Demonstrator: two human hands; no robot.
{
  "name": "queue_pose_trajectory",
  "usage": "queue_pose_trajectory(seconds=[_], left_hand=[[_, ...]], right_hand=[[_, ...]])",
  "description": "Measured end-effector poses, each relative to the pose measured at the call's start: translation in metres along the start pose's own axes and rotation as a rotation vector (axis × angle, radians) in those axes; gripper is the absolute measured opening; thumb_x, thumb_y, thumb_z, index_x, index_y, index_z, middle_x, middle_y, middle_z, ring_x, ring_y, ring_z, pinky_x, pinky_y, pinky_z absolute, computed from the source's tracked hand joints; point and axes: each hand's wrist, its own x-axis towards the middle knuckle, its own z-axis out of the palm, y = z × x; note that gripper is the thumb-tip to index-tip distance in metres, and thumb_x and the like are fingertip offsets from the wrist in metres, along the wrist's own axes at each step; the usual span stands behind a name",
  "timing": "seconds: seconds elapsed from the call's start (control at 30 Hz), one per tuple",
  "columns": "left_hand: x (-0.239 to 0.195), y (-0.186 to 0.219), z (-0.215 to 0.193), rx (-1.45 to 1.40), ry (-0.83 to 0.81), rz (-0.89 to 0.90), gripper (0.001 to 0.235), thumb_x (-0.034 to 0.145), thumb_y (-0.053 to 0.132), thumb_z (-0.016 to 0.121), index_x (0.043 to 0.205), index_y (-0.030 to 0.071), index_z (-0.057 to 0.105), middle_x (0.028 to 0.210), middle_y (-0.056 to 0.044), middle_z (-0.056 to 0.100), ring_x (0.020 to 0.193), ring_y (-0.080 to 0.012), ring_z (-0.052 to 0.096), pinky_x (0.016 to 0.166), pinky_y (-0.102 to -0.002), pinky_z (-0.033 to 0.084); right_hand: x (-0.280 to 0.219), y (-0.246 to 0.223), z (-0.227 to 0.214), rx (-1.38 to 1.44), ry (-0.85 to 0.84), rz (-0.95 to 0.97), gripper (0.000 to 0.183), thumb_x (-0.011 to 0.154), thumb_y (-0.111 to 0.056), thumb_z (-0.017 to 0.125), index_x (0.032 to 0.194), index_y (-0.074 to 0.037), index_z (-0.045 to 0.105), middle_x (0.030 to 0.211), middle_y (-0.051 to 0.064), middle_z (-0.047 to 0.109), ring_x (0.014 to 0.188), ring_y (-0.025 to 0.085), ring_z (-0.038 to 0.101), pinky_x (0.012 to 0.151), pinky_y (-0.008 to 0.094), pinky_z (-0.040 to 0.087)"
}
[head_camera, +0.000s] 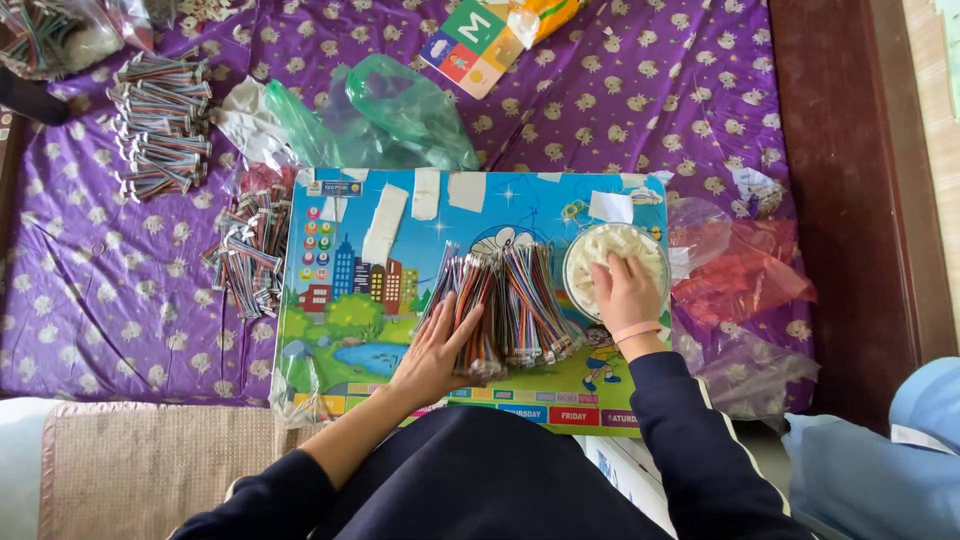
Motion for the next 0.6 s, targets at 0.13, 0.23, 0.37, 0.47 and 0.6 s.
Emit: queue_pose_trajectory(seconds=[0.13,0.23,0.37,0.47,0.6], left_hand=[[0.021,-0.004,-0.016,0.041,0.023,0.021,0.113,0.069,0.048,0.082,0.158,0.029,0.015,0.157,-0.029,0.013,0.139,-0.0516,0.024,0.109,-0.06,0.032],[0.027,-0.009,-0.038,0.001,-0.164,-0.025,0.135,0.053,0.069,0.084,0.158,0.029,0.008,0.159,-0.027,0.008,0.142,-0.0439,0.022,0.114,-0.055,0.025],[0.013,-0.028,-0.049,-0.117,0.05,0.008,0.092,0.059,0.06,0.082,0.136,0.022,0.048,0.123,-0.016,0.059,0.113,-0.0395,0.058,0.093,-0.053,0.048],[0.011,-0.05,-0.023,-0.16,0.03,-0.101,0.054,0.068,0.055,0.078,0.108,0.021,0.066,0.096,-0.004,0.073,0.094,-0.0287,0.07,0.079,-0.047,0.055],[0.016,-0.071,-0.004,-0.128,0.034,-0.179,0.025,0.077,0.045,0.067,0.087,0.023,0.072,0.081,0.003,0.075,0.084,-0.0233,0.073,0.073,-0.045,0.056]], right_hand=[[0.003,-0.008,-0.006,0.006,0.027,0.034,0.026,0.098,-0.031,0.062,0.109,-0.009,0.068,0.086,0.008,0.06,0.077,0.029,0.066,0.067,0.034,0.055],[0.01,0.003,-0.01,0.054,0.002,0.134,0.026,0.103,-0.025,0.059,0.115,-0.006,0.071,0.083,0.01,0.065,0.073,0.03,0.068,0.064,0.034,0.056],[0.025,-0.001,-0.018,0.272,0.064,0.505,0.011,0.093,-0.029,0.068,0.093,-0.019,0.074,0.077,0.003,0.069,0.071,0.024,0.067,0.062,0.033,0.052],[0.029,0.017,-0.018,1.085,-0.074,1.146,0.018,0.093,-0.039,0.062,0.084,-0.026,0.07,0.065,-0.007,0.063,0.053,0.011,0.055,0.045,0.024,0.037],[0.044,-0.012,-0.042,2.145,0.204,1.593,0.028,0.093,-0.032,0.058,0.083,-0.008,0.068,0.08,0.005,0.068,0.071,0.018,0.063,0.055,0.025,0.045]])
